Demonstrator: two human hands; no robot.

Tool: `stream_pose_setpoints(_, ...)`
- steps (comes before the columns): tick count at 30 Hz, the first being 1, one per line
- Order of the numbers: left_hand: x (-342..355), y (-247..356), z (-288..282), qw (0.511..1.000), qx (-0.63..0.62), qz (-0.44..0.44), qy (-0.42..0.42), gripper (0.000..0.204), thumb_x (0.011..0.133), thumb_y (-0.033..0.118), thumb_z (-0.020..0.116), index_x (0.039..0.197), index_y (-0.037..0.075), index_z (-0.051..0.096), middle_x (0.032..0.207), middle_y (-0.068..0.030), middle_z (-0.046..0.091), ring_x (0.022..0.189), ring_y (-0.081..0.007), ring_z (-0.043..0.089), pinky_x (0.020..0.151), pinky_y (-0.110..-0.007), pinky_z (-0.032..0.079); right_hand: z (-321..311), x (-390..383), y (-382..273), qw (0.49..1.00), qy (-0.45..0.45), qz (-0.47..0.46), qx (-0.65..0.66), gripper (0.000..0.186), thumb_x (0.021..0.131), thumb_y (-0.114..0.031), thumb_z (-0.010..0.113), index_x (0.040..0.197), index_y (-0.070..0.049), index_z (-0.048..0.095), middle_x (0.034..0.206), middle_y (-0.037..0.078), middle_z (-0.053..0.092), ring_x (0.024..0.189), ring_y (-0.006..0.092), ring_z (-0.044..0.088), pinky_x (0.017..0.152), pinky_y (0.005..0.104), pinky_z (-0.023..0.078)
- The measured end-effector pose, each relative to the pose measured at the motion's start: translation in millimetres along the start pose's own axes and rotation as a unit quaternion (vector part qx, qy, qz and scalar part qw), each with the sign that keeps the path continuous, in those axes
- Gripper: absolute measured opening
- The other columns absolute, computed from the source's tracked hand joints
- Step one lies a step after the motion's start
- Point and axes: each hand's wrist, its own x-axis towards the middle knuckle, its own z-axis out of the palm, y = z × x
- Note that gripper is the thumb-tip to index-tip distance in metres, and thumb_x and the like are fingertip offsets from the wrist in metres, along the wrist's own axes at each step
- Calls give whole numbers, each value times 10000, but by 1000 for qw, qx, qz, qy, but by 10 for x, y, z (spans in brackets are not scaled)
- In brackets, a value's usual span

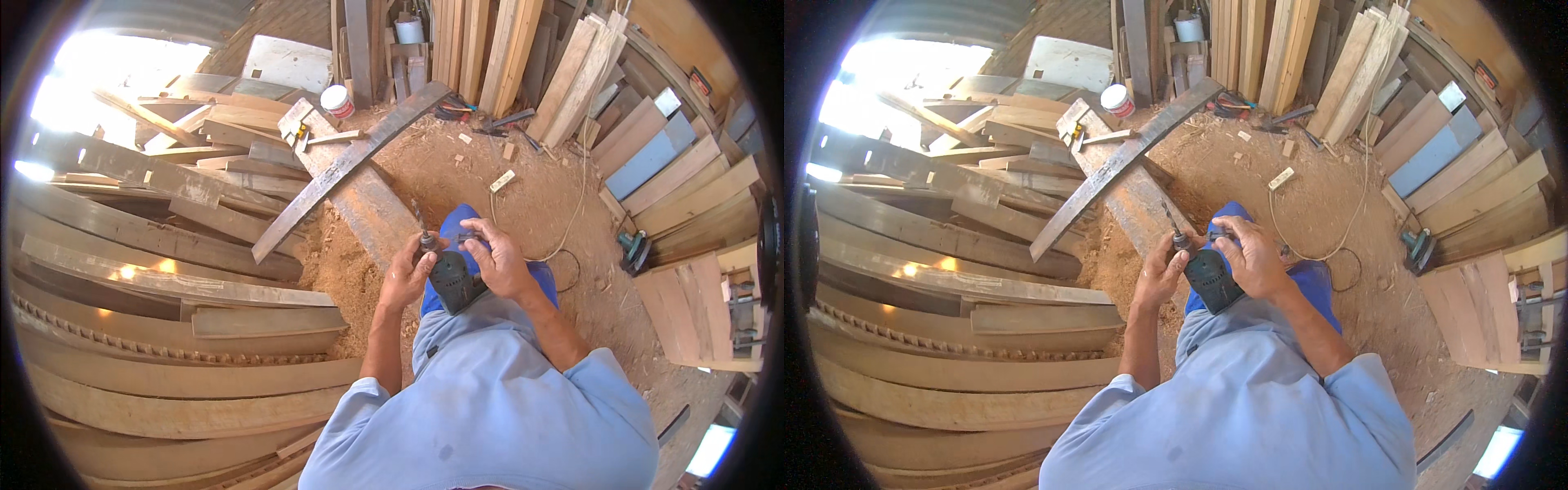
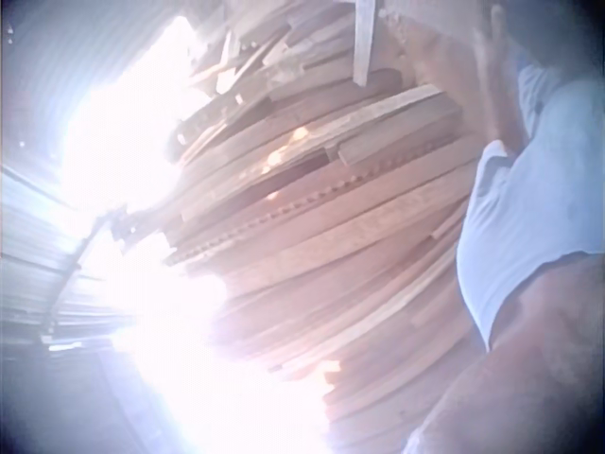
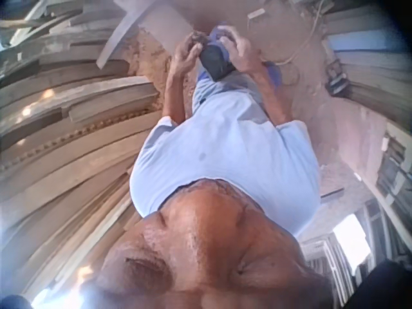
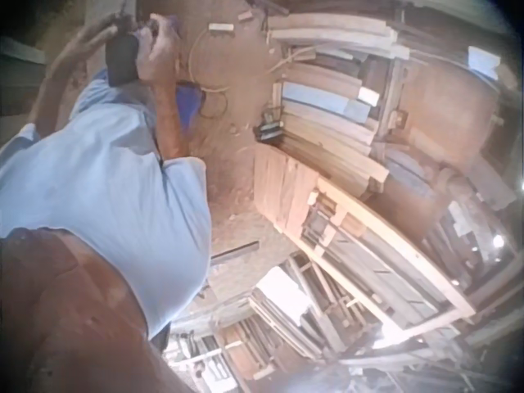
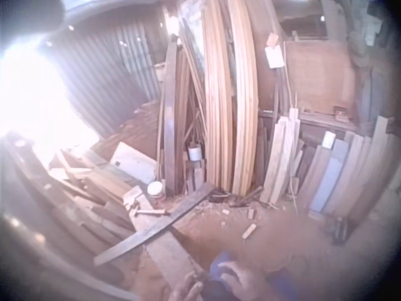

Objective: The person works on the chuck of a hand drill, using their fingers and a small tool to adjust the internal mechanism.

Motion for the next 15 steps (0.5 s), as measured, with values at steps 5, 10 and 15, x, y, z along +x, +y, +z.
stream_pose_setpoints(5, -76, -124, 155, 991, -29, -2, 132, 407, 985, 139, 639, 1328, -30, 498, 1144, -109, 695, 1038, -167, 654, 928, -314, 515, 82, 44, -167, 997, -5, -59, -57, 225, 922, -139, 662, 1112, -20, 648, 964, 151, 692, 908, 332, 638, 832, 425, 508)
stream_pose_setpoints(10, -39, -215, 110, 984, -17, -31, 177, 364, 1030, 243, 575, 1281, -20, 587, 1118, -95, 696, 1020, -160, 639, 917, -313, 498, 122, 84, -193, 993, 9, -101, -62, 174, 881, -101, 705, 1035, -26, 676, 954, 136, 692, 887, 327, 627, 820, 427, 509)
stream_pose_setpoints(15, -42, -277, 43, 985, 6, -48, 166, 409, 1051, 333, 525, 1247, -3, 650, 1085, -90, 704, 1018, -156, 624, 928, -318, 485, 166, 104, -111, 989, 23, -124, -78, 183, 852, -67, 719, 1028, -30, 683, 951, 133, 695, 910, 329, 622, 825, 418, 509)
